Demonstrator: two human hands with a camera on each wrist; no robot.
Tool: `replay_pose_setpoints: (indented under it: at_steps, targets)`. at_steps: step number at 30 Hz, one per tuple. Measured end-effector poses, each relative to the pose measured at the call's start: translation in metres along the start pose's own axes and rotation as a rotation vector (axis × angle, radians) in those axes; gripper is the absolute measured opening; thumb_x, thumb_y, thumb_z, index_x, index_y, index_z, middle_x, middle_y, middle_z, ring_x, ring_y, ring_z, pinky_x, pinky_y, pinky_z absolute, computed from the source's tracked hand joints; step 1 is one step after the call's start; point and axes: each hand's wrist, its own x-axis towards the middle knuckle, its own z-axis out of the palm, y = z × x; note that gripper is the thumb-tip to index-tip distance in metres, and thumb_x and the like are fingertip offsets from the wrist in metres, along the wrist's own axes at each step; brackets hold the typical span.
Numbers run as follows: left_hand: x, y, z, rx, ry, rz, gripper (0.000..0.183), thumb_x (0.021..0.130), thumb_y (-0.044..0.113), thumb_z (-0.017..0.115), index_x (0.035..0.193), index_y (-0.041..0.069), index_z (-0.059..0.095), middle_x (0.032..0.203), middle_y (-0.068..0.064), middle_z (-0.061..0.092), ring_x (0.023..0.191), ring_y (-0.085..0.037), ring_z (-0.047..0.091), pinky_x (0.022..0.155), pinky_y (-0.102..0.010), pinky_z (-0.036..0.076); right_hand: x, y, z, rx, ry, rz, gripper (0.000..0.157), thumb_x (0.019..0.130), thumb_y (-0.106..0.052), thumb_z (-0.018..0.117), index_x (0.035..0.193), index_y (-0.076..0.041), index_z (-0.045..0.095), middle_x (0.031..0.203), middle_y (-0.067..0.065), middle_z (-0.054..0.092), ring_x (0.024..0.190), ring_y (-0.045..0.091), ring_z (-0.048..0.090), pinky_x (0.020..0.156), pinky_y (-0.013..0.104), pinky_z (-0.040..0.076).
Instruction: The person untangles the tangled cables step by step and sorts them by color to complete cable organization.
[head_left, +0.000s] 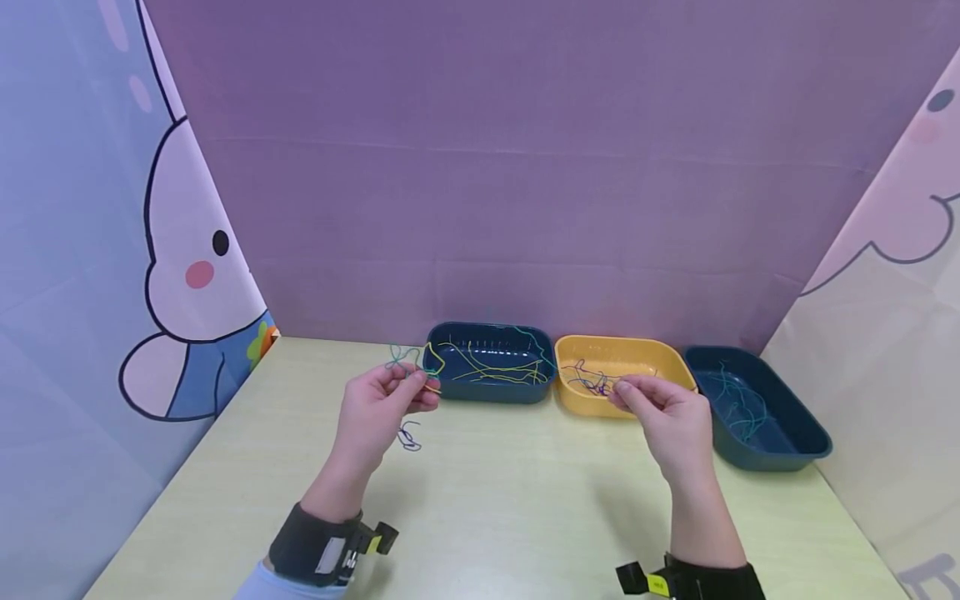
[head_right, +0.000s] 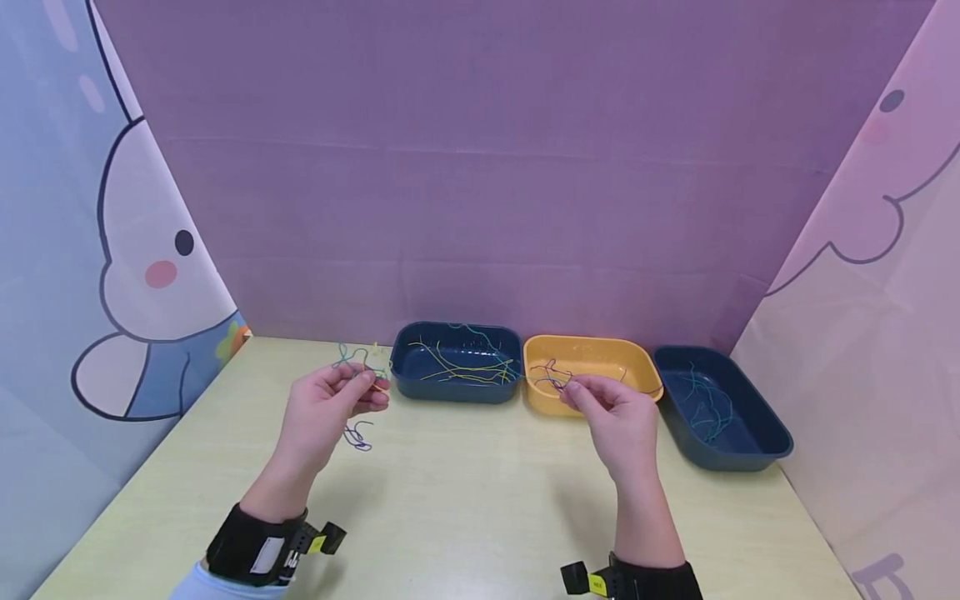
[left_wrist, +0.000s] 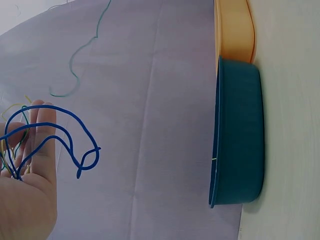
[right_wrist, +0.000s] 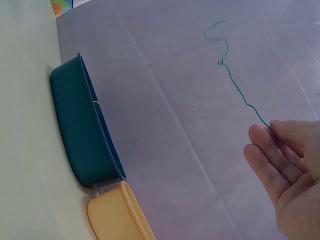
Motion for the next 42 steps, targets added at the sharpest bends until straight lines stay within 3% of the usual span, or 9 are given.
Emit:
replay_pose_setpoints:
  at_steps: [7, 13, 24, 29, 36, 42]
  targets:
    - [-0.001, 0.0, 0.002, -0.016, -0.014, -0.002, 0.035, 0.084, 0.028, 0.065, 0.098, -0.002, 0.056, 0.096, -0.031, 0.062, 0.076, -0.032, 0.065, 0.074, -0.038, 0.055, -0.001, 0.002, -0.001, -0.007, 0.0, -0.024, 0.03, 0.079, -0.043, 0.067, 0.095, -0.018, 0.069, 0.092, 0.009, 0.07, 0.082, 0.014, 0.065, 0.082, 0.021, 0.05]
    - [-0.002, 0.0, 0.004, -0.006, -0.018, -0.012, 0.035, 0.085, 0.028, 0.065, 0.099, -0.003, 0.056, 0.093, -0.023, 0.066, 0.076, -0.032, 0.065, 0.073, -0.038, 0.055, 0.0, 0.003, -0.003, -0.039, 0.017, 0.004, 0.031, 0.079, -0.046, 0.066, 0.096, -0.02, 0.069, 0.092, 0.004, 0.07, 0.083, 0.011, 0.065, 0.084, 0.022, 0.049]
    - [-0.003, 0.001, 0.006, -0.006, -0.022, -0.01, 0.04, 0.084, 0.029, 0.065, 0.102, -0.005, 0.055, 0.093, -0.021, 0.067, 0.077, -0.032, 0.065, 0.073, -0.038, 0.055, -0.001, 0.001, -0.014, -0.098, 0.042, 0.053, 0.037, 0.079, -0.051, 0.063, 0.101, -0.022, 0.067, 0.095, 0.001, 0.069, 0.085, 0.009, 0.064, 0.088, 0.024, 0.047]
    - [-0.002, 0.0, 0.005, -0.008, -0.029, -0.004, 0.038, 0.085, 0.028, 0.065, 0.101, -0.005, 0.055, 0.092, -0.021, 0.067, 0.077, -0.032, 0.065, 0.074, -0.038, 0.055, 0.004, 0.004, -0.028, -0.137, 0.068, 0.041, 0.035, 0.081, -0.049, 0.062, 0.101, -0.02, 0.067, 0.095, 0.002, 0.069, 0.085, 0.009, 0.064, 0.088, 0.023, 0.047]
    - [-0.002, 0.001, 0.003, -0.001, -0.032, 0.001, 0.036, 0.085, 0.027, 0.064, 0.101, -0.004, 0.055, 0.094, -0.023, 0.066, 0.077, -0.031, 0.065, 0.074, -0.037, 0.055, 0.016, 0.012, -0.055, -0.216, 0.132, 0.014, 0.033, 0.082, -0.044, 0.062, 0.101, -0.017, 0.068, 0.092, 0.005, 0.069, 0.083, 0.012, 0.065, 0.075, 0.014, 0.049]
    - [-0.002, 0.002, 0.003, -0.007, -0.034, -0.001, 0.034, 0.086, 0.024, 0.063, 0.102, -0.005, 0.055, 0.096, -0.027, 0.065, 0.077, -0.031, 0.065, 0.074, -0.037, 0.055, 0.023, 0.021, -0.088, -0.316, 0.176, 0.077, 0.037, 0.083, -0.047, 0.06, 0.104, -0.017, 0.066, 0.094, 0.002, 0.069, 0.083, 0.009, 0.064, 0.073, 0.012, 0.048]
